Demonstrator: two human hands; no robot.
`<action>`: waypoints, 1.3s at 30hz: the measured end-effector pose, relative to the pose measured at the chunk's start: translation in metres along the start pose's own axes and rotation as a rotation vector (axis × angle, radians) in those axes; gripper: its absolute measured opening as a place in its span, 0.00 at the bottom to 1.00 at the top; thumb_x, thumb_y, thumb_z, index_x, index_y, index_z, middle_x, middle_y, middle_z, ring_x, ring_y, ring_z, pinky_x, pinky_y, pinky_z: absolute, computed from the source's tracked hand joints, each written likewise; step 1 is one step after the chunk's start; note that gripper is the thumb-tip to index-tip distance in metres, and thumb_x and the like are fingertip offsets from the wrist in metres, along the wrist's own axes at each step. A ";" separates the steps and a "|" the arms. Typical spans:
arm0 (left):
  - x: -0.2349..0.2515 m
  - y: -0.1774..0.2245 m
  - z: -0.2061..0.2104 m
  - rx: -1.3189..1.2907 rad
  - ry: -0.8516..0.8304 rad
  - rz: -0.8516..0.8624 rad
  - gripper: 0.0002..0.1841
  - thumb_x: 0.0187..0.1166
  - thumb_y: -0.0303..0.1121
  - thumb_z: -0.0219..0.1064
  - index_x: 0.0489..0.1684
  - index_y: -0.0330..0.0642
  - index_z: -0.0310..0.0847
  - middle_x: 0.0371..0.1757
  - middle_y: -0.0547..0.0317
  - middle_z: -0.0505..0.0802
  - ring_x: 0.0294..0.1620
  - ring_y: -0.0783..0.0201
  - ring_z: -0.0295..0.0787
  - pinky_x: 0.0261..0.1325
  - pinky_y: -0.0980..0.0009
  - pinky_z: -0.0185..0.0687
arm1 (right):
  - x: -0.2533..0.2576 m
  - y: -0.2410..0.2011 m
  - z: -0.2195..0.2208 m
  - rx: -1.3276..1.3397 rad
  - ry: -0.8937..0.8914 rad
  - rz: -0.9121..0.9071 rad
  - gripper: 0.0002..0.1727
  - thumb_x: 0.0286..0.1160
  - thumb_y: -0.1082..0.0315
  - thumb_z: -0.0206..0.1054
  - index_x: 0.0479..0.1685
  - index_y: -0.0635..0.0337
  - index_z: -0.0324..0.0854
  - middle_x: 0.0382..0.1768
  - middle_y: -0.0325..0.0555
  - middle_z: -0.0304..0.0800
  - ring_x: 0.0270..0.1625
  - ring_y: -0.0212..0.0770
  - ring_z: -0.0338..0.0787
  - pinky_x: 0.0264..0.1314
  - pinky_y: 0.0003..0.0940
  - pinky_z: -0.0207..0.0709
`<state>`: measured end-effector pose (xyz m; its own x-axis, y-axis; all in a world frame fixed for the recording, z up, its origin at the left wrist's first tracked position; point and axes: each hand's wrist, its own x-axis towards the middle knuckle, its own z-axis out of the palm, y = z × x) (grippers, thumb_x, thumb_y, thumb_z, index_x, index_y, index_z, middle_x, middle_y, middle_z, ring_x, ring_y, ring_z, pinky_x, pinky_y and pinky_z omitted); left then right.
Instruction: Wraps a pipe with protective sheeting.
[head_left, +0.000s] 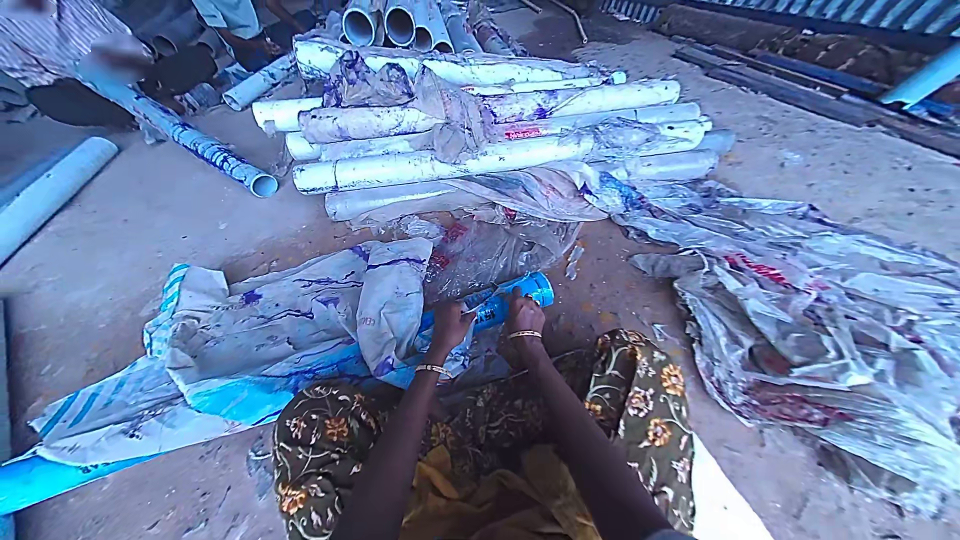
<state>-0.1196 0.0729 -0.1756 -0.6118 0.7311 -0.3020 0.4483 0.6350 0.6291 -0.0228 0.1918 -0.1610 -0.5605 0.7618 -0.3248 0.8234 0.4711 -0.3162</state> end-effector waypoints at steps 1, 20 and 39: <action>0.000 0.000 -0.001 -0.009 0.002 -0.003 0.21 0.89 0.35 0.60 0.63 0.19 0.79 0.69 0.25 0.83 0.77 0.36 0.76 0.83 0.47 0.62 | 0.004 -0.003 -0.003 0.002 -0.013 0.005 0.24 0.91 0.70 0.50 0.83 0.62 0.68 0.69 0.68 0.83 0.73 0.65 0.83 0.70 0.58 0.75; 0.000 -0.004 0.005 0.035 0.031 0.023 0.21 0.88 0.36 0.61 0.60 0.19 0.81 0.66 0.26 0.85 0.76 0.36 0.76 0.85 0.45 0.56 | 0.009 0.018 -0.035 0.008 -0.088 0.092 0.23 0.89 0.66 0.55 0.80 0.62 0.71 0.71 0.65 0.83 0.74 0.63 0.83 0.71 0.60 0.74; -0.002 -0.012 0.007 -0.018 0.088 0.062 0.20 0.87 0.36 0.61 0.55 0.19 0.84 0.63 0.27 0.88 0.75 0.36 0.78 0.85 0.47 0.58 | 0.040 0.007 -0.059 -0.055 -0.095 0.055 0.25 0.88 0.62 0.58 0.76 0.68 0.74 0.75 0.70 0.78 0.79 0.67 0.77 0.75 0.65 0.70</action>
<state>-0.1193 0.0653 -0.1880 -0.6384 0.7435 -0.1989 0.4758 0.5844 0.6573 -0.0340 0.2518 -0.1234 -0.5177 0.7428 -0.4245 0.8555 0.4553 -0.2465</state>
